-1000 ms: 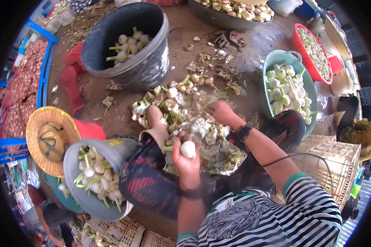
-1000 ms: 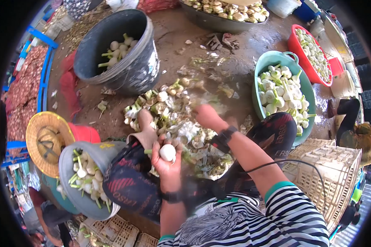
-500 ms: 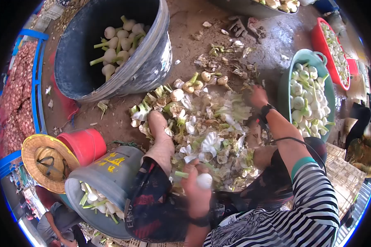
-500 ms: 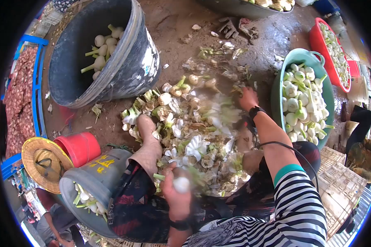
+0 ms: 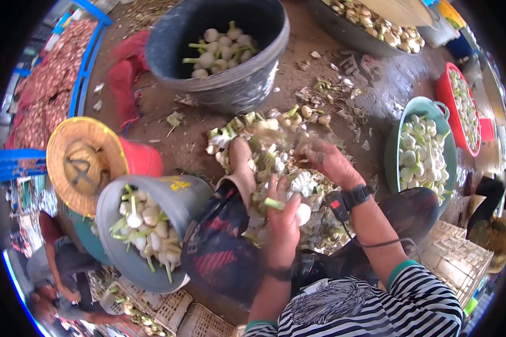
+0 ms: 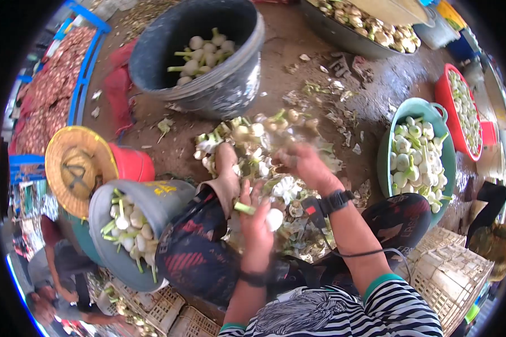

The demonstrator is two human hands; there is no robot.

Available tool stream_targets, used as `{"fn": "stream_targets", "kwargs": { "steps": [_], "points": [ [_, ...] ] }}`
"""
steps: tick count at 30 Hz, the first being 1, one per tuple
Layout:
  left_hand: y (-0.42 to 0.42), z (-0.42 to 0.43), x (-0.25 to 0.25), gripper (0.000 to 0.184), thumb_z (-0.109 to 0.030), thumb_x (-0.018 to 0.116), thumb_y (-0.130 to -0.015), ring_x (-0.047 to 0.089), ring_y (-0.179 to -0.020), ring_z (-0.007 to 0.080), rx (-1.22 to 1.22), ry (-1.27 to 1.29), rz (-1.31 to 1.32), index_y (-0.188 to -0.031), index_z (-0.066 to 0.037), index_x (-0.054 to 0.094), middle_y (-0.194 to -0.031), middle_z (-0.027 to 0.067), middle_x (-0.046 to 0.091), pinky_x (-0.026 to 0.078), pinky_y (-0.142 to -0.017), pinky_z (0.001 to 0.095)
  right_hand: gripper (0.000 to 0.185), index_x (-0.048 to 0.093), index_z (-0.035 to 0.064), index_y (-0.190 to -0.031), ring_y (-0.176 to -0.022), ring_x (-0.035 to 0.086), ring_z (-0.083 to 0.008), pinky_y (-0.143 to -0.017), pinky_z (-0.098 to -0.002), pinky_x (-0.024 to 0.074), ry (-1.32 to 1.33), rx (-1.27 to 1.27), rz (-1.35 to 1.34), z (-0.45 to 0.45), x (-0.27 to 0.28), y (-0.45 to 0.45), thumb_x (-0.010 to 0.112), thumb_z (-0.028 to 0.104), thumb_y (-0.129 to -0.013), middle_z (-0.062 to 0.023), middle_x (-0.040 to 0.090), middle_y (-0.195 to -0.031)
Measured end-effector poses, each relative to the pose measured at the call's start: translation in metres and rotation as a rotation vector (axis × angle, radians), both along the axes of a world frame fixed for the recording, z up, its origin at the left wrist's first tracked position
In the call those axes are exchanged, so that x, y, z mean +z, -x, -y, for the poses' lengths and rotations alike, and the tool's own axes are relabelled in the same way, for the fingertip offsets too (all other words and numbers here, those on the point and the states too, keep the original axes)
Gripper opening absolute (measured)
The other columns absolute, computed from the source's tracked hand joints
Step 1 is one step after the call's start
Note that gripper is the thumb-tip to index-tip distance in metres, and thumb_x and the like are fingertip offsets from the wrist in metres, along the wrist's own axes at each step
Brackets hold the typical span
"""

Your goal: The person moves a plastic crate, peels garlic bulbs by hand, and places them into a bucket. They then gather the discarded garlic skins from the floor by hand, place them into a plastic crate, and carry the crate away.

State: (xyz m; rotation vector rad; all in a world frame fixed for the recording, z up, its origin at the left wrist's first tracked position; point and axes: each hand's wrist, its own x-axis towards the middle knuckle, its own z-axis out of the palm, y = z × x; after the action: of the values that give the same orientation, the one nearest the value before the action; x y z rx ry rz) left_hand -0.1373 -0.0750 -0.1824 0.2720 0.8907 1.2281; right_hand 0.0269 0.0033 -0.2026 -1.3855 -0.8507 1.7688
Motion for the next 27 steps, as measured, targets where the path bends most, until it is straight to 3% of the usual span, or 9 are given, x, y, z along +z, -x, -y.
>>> {"fn": "stream_targets", "kwargs": {
  "steps": [2,5,8,12,15,21,24,25,27],
  "points": [
    [-0.005,0.0,-0.007,0.054,-0.005,0.055,-0.085,0.06,-0.085,0.0208,0.119,-0.048,-0.097,-0.134,0.001,0.034,-0.121,0.0161,0.051,0.053,-0.066,0.0301,0.03,0.059,-0.0021,-0.108,-0.095,0.058,-0.0182,-0.083,-0.0321,0.0487,-0.027,-0.009,-0.024,0.008,0.013,0.018,0.053,0.023,-0.093,-0.0099,0.061,-0.099],
    [0.007,0.014,-0.016,0.042,-0.005,0.055,-0.084,0.062,-0.074,0.0215,-0.014,0.08,0.025,-0.124,0.003,0.045,-0.11,0.0158,0.057,0.053,-0.06,0.0302,0.029,0.061,-0.0011,-0.108,-0.084,0.058,-0.0141,-0.071,-0.0277,0.0479,-0.073,0.13,0.476,0.01,0.001,0.015,0.059,0.02,-0.088,-0.0092,0.064,-0.094],
    [0.009,0.02,-0.009,0.031,-0.006,0.056,-0.084,0.061,-0.066,0.021,0.057,0.191,0.055,-0.113,0.003,0.052,-0.1,0.0141,0.061,0.052,-0.055,0.0298,0.03,0.061,-0.0024,-0.109,-0.084,0.059,-0.0146,-0.073,-0.0289,0.0472,-0.004,0.08,0.467,0.006,-0.003,0.009,0.059,0.018,-0.087,-0.0104,0.065,-0.092],
    [0.012,0.02,-0.003,0.026,-0.009,0.052,-0.086,0.061,-0.067,0.0184,-0.018,0.158,-0.09,-0.111,0.002,0.053,-0.097,0.0136,0.062,0.051,-0.058,0.0279,0.03,0.059,-0.0029,-0.111,-0.088,0.059,-0.0159,-0.074,-0.0298,0.0474,-0.116,-0.07,0.722,-0.012,-0.071,-0.025,0.058,0.014,-0.086,-0.0116,0.065,-0.098],
    [0.008,0.032,-0.024,0.024,-0.005,0.047,-0.088,0.061,-0.07,0.0182,-0.073,-0.053,-0.337,-0.111,0.002,0.052,-0.097,0.0135,0.06,0.051,-0.06,0.0273,0.033,0.059,0.0001,-0.113,-0.092,0.059,-0.0213,-0.081,-0.0314,0.0458,-0.173,0.036,0.845,-0.042,-0.081,-0.026,0.06,0.01,-0.082,-0.0141,0.064,-0.1],
    [0.002,-0.001,0.001,0.021,0.0,0.047,-0.087,0.059,-0.069,0.0182,0.008,0.374,0.004,-0.106,0.002,0.053,-0.093,0.0135,0.06,0.053,-0.061,0.0296,0.032,0.059,0.004,-0.112,-0.093,0.06,-0.0355,-0.08,-0.039,0.0465,-0.391,0.197,0.96,-0.124,-0.115,0.031,0.062,0.016,-0.082,-0.0196,0.063,-0.098],
    [0.004,-0.003,-0.008,0.02,-0.002,0.049,-0.087,0.06,-0.069,0.0178,0.034,0.353,-0.002,-0.106,0.002,0.053,-0.092,0.013,0.061,0.053,-0.061,0.0291,0.028,0.06,0.0054,-0.11,-0.091,0.061,-0.0344,-0.08,-0.0414,0.0493,-0.415,0.363,1.004,-0.155,-0.128,0.055,0.055,0.009,-0.083,-0.0209,0.062,-0.1],
    [0.004,-0.005,-0.009,0.02,-0.003,0.05,-0.087,0.06,-0.069,0.0176,0.036,0.358,-0.014,-0.106,0.003,0.053,-0.092,0.013,0.061,0.053,-0.061,0.0288,0.031,0.06,0.0063,-0.111,-0.1,0.058,-0.0326,-0.085,-0.0413,0.0487,-0.387,0.656,0.993,-0.159,-0.136,0.058,0.055,0.004,-0.08,-0.0188,0.058,-0.111],
    [0.003,-0.006,-0.01,0.021,-0.003,0.051,-0.087,0.06,-0.07,0.017,0.037,0.365,-0.028,-0.106,0.003,0.053,-0.092,0.0129,0.062,0.052,-0.061,0.0284,0.034,0.06,0.0074,-0.111,-0.107,0.054,-0.0319,-0.087,-0.0404,0.0487,-0.431,0.728,1.095,-0.149,-0.147,0.063,0.054,0.001,-0.079,-0.0167,0.055,-0.117]
  ]
}}
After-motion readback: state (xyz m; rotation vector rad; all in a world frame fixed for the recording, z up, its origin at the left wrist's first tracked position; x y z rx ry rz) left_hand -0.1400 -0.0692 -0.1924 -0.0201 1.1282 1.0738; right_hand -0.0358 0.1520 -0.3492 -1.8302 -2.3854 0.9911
